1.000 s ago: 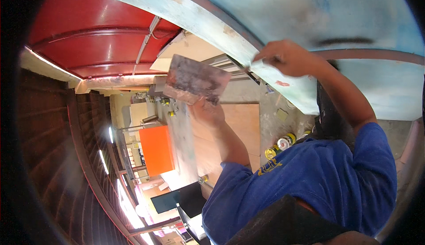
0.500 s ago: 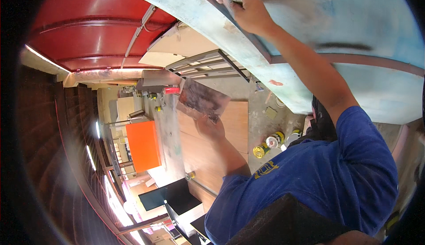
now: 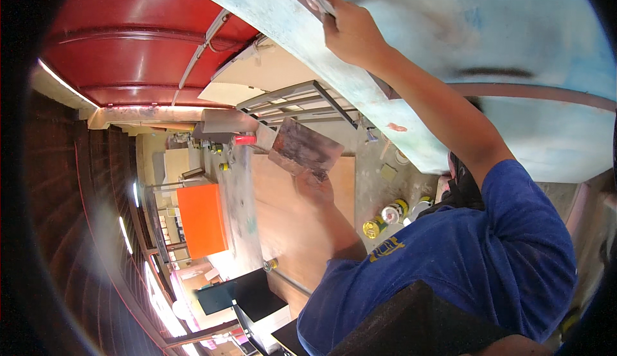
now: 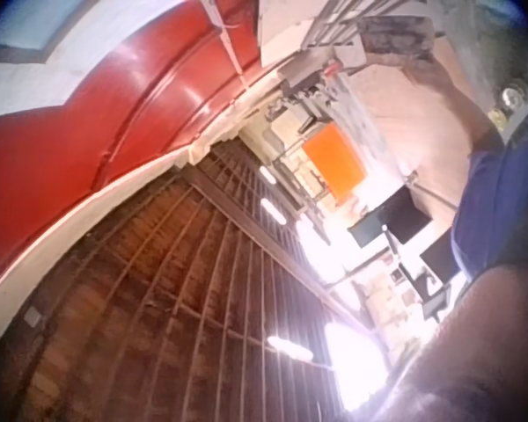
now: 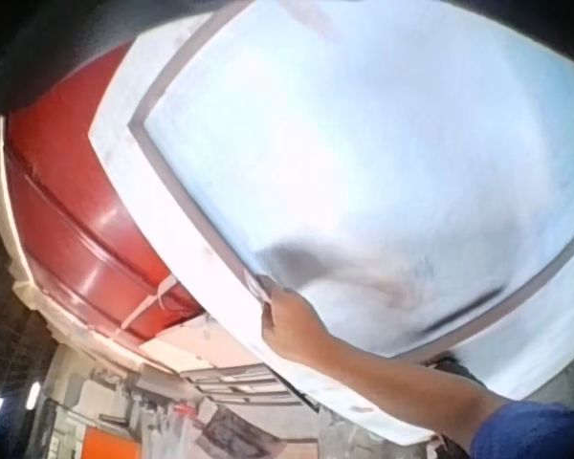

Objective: Applying and smoothing wall filler on a large curved surface using putty knives and spatulas.

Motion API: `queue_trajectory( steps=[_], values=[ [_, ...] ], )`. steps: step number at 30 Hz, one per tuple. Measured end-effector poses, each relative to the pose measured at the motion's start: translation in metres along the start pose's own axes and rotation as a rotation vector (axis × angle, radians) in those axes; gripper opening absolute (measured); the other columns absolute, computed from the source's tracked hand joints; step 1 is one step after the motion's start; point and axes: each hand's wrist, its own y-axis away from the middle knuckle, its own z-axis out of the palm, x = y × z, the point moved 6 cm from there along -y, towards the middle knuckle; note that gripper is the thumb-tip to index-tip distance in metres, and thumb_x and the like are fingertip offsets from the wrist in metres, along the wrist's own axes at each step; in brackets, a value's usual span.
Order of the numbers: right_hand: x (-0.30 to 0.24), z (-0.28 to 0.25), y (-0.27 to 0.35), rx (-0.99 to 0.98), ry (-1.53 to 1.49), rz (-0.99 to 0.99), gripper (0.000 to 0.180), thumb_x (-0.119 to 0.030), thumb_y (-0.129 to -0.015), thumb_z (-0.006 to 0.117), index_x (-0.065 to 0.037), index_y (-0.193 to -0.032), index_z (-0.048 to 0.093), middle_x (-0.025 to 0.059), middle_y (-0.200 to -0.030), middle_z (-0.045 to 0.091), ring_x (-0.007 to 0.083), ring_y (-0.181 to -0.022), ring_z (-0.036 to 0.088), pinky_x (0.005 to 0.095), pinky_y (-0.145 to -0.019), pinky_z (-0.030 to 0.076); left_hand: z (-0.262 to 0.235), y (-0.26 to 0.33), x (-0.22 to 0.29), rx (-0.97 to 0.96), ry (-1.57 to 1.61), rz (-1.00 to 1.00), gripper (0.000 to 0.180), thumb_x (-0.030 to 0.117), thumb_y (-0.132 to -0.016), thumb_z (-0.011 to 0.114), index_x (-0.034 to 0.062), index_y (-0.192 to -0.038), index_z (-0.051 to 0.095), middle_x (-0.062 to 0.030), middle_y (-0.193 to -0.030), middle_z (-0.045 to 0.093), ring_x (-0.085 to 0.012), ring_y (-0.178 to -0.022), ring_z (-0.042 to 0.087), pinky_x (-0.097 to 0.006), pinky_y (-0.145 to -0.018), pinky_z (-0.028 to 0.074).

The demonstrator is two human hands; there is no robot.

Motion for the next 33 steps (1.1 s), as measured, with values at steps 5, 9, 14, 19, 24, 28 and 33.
queue_trajectory(
  steps=[5, 9, 14, 19, 24, 28, 33],
  values=[
    [-0.011, 0.025, -0.023, 0.115, 0.241, 0.012, 0.037, -0.007, -0.069, 0.049, 0.005, -0.103, 0.045, 0.0225, -0.092, 0.055, 0.0356, -0.087, 0.053, 0.0421, -0.067, 0.047, 0.012, 0.006, 0.001, 0.026, 0.001, -0.017, 0.049, 0.011, -0.067, 0.046, 0.0033, -0.115, 0.042, -0.0111, -0.111, 0.047, -0.0229, -0.102, 0.047, -0.033, -0.080, 0.042],
    [-0.039, 0.054, -0.012, 0.226, 0.439, -0.191, 0.036, -0.008, -0.070, 0.048, 0.004, -0.103, 0.046, 0.0196, -0.101, 0.053, 0.0339, -0.091, 0.052, 0.0422, -0.068, 0.047, -0.010, 0.007, 0.007, 0.031, -0.131, 0.117, 0.045, 0.009, -0.066, 0.047, 0.0024, -0.110, 0.045, -0.0112, -0.108, 0.047, -0.0233, -0.100, 0.046, -0.032, -0.079, 0.041],
    [-0.020, 0.011, 0.000, -0.055, 0.132, 0.124, 0.029, -0.008, -0.073, 0.046, -0.007, -0.101, 0.053, 0.0228, -0.081, 0.057, 0.0350, -0.075, 0.056, 0.0399, -0.066, 0.046, -0.017, 0.001, -0.005, 0.073, 0.012, -0.032, 0.044, 0.010, -0.067, 0.047, 0.0029, -0.110, 0.045, -0.0104, -0.108, 0.047, -0.0230, -0.100, 0.046, -0.033, -0.080, 0.041],
    [0.048, -0.001, -0.020, -0.076, -0.217, 0.484, 0.023, -0.015, -0.070, 0.049, 0.004, -0.079, 0.059, 0.0232, -0.075, 0.059, 0.0347, -0.071, 0.059, 0.0406, -0.066, 0.045, -0.017, 0.003, -0.008, 0.050, 0.054, -0.073, 0.043, 0.011, -0.067, 0.046, 0.0033, -0.110, 0.045, -0.0095, -0.107, 0.048, -0.0220, -0.099, 0.046, -0.032, -0.078, 0.042],
    [0.023, -0.004, -0.031, -0.284, -0.003, 0.621, 0.032, -0.019, -0.071, 0.052, 0.011, -0.078, 0.057, 0.0270, -0.076, 0.058, 0.0344, -0.075, 0.059, 0.0385, -0.066, 0.046, -0.010, -0.003, -0.017, -0.045, 0.113, -0.093, 0.043, 0.011, -0.068, 0.045, 0.0032, -0.110, 0.045, -0.0087, -0.105, 0.049, -0.0220, -0.098, 0.048, -0.033, -0.077, 0.043],
    [0.010, -0.001, -0.031, -0.270, 0.103, 0.503, 0.031, -0.019, -0.071, 0.051, 0.012, -0.077, 0.056, 0.0283, -0.077, 0.057, 0.0358, -0.074, 0.059, 0.0392, -0.067, 0.046, -0.005, -0.005, -0.023, -0.047, 0.148, -0.115, 0.043, 0.011, -0.068, 0.045, 0.0029, -0.110, 0.044, -0.0092, -0.106, 0.049, -0.0222, -0.098, 0.048, -0.032, -0.076, 0.043],
    [0.025, 0.001, -0.029, -0.181, 0.224, 0.225, 0.029, -0.016, -0.072, 0.044, 0.008, -0.084, 0.056, 0.0290, -0.079, 0.056, 0.0406, -0.074, 0.056, 0.0438, -0.070, 0.044, -0.010, -0.010, -0.033, -0.029, 0.129, -0.132, 0.043, 0.010, -0.067, 0.045, 0.0029, -0.110, 0.044, -0.0097, -0.107, 0.049, -0.0227, -0.098, 0.048, -0.033, -0.077, 0.043]
  ],
)
